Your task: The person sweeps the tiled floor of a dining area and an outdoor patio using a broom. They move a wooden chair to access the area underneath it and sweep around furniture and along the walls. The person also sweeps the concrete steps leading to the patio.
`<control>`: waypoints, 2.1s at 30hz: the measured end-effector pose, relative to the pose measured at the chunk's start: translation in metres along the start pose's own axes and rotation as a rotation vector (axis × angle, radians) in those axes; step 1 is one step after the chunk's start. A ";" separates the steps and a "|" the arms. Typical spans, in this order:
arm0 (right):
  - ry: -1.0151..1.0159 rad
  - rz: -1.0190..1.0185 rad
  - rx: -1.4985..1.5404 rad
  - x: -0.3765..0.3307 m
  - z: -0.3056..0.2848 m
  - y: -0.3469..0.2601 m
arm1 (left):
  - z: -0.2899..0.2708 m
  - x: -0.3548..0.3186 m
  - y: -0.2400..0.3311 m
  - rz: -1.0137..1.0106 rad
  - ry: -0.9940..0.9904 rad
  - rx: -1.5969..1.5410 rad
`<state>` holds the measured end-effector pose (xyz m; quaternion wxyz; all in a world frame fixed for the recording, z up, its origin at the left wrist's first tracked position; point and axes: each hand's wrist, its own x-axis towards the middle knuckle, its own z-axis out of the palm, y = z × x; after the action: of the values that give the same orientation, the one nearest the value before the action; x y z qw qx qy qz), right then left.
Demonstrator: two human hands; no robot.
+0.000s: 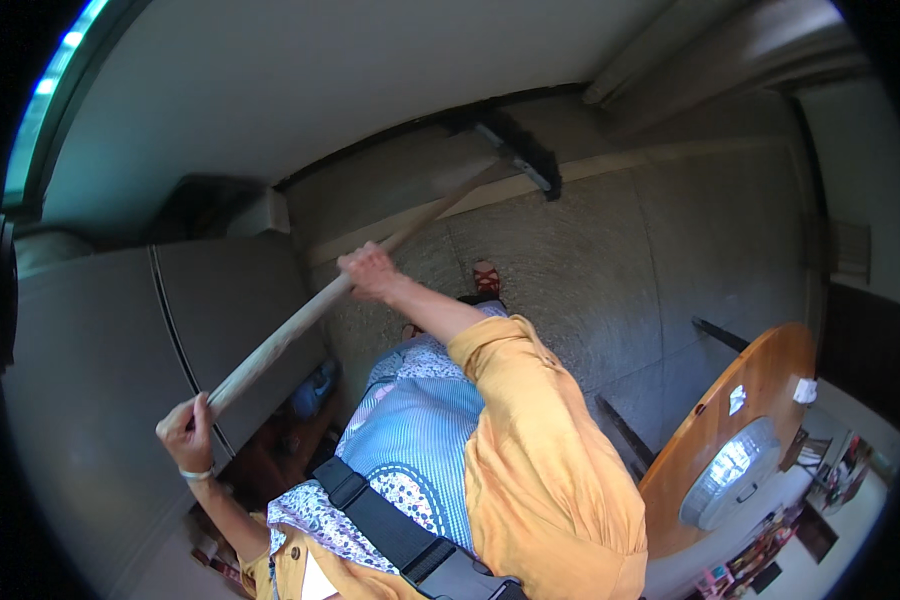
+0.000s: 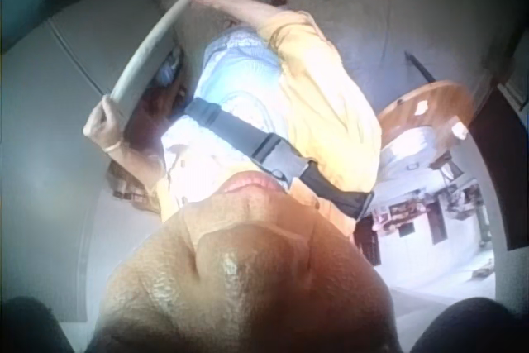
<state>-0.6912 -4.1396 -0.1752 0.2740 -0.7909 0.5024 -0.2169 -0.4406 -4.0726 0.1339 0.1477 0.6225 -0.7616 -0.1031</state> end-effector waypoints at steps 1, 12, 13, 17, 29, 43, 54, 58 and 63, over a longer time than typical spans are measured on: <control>0.054 0.014 -0.029 -0.005 -0.015 0.021 | 0.012 0.015 0.015 0.020 -0.019 -0.004; 0.320 0.496 -0.373 -0.119 -0.145 0.311 | 0.261 0.147 0.175 0.400 -0.370 -0.143; 0.349 0.436 -0.368 -0.129 -0.151 0.324 | 0.268 0.145 0.187 0.442 -0.394 -0.127; 0.361 0.323 -0.427 -0.153 -0.142 0.320 | 0.245 0.127 0.181 0.276 -0.398 -0.242; 0.362 0.001 -0.034 -0.108 -0.011 -0.021 | -0.016 -0.007 0.043 -0.308 -0.601 -0.099; 0.486 -0.111 0.099 -0.105 0.045 -0.026 | -0.019 -0.015 0.033 -0.298 -0.691 -0.044; 0.345 0.127 -0.012 -0.139 -0.093 0.156 | 0.111 0.069 0.172 -0.335 -0.784 -0.244; 0.264 0.205 -0.072 -0.160 -0.159 0.257 | 0.176 0.112 0.257 -0.432 -0.786 -0.286; 0.277 0.304 -0.235 -0.194 -0.201 0.410 | 0.283 0.162 0.344 -0.023 -0.807 -0.244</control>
<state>-1.1706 -4.1468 -0.3032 0.1381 -0.6953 0.6702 -0.2196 -0.8861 -4.1690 0.0027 -0.0910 0.5186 -0.7337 -0.4294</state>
